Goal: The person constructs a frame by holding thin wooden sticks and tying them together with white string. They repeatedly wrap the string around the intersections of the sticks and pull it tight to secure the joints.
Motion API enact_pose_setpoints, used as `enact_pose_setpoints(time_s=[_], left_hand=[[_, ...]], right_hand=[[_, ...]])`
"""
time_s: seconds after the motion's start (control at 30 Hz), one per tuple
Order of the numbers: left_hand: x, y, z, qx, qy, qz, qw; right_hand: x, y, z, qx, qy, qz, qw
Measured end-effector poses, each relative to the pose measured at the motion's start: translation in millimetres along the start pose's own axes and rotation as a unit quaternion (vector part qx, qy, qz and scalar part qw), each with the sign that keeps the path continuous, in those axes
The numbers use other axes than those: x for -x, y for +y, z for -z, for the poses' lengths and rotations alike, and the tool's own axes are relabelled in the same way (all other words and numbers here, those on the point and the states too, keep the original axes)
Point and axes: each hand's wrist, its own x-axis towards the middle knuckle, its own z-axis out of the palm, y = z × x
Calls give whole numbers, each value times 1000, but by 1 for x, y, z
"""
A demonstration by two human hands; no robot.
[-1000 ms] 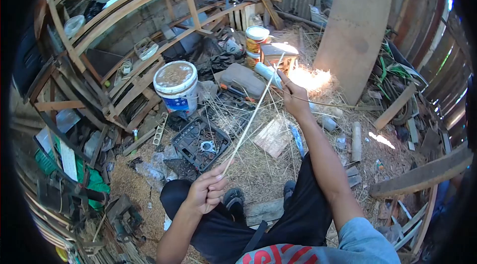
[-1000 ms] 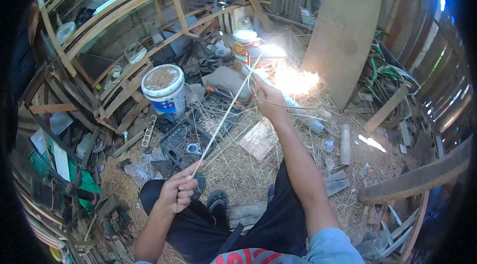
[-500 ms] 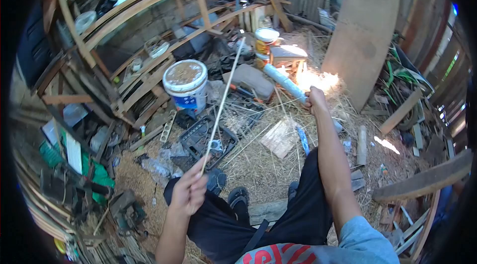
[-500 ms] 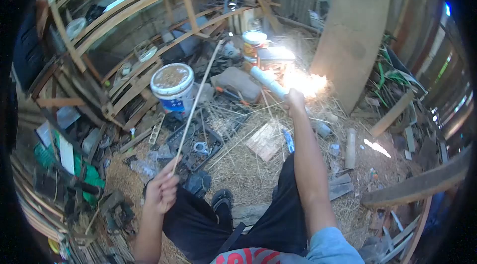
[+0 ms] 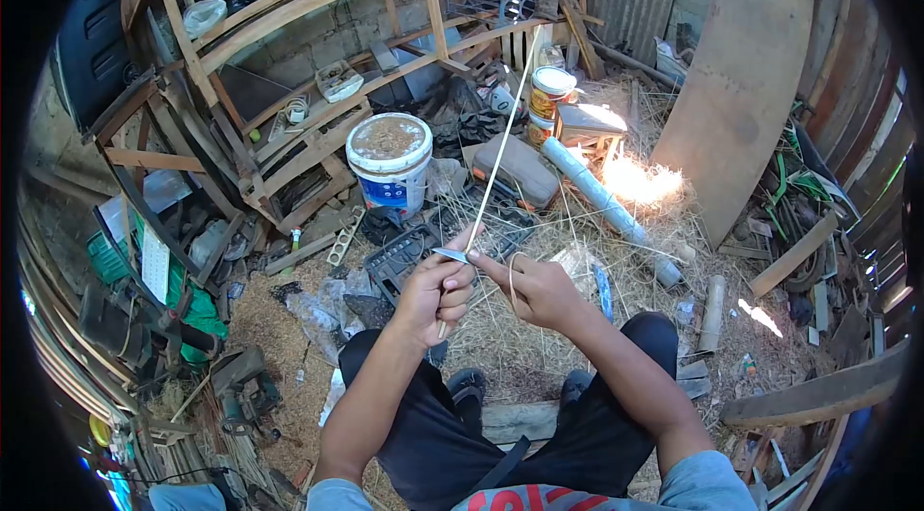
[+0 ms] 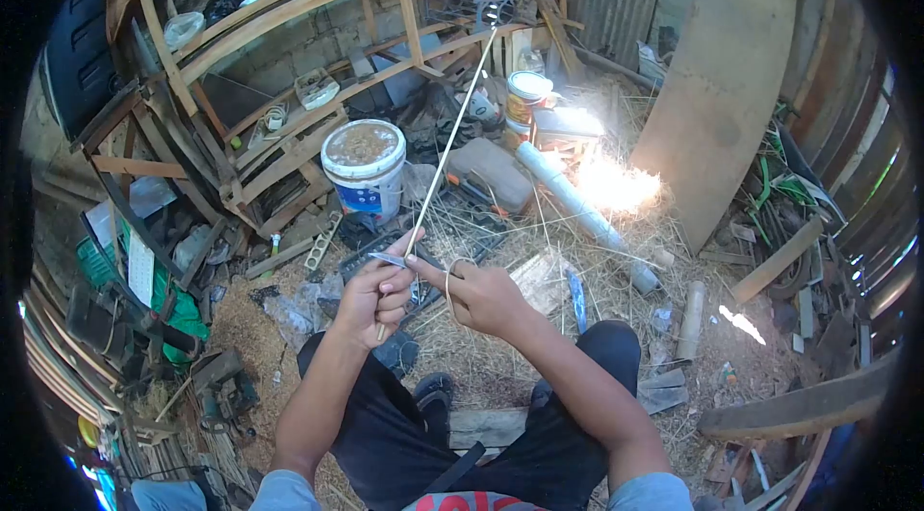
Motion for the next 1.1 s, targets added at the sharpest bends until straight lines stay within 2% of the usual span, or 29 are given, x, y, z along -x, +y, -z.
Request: enact_pose_setpoints(time_s=[0.2, 0.3, 0.5, 0.63, 0.87, 0.97, 1.07, 1.1], left_hand=[[-4, -7, 4, 38, -29, 25, 999], [-3, -11, 3, 43, -28, 41, 998], [18, -30, 2, 49, -30, 120, 991], [43, -34, 18, 82, -42, 157, 983], [94, -22, 39, 142, -14, 183, 973], [112, -17, 39, 100, 0, 188, 977], [128, -14, 44, 65, 26, 207, 976], [141, -11, 48, 22, 12, 205, 978]], right_hand=[[3, 12, -1, 63, 31, -33, 997], [2, 19, 1, 83, 57, -82, 991], [5, 98, 23, 38, 208, -169, 963], [5, 112, 44, 11, 196, -263, 945], [2, 132, 42, 41, 232, -249, 939], [2, 140, 52, 9, 211, -340, 917], [19, 184, 38, 65, 276, -412, 866], [39, 225, 35, 16, 326, -465, 823]])
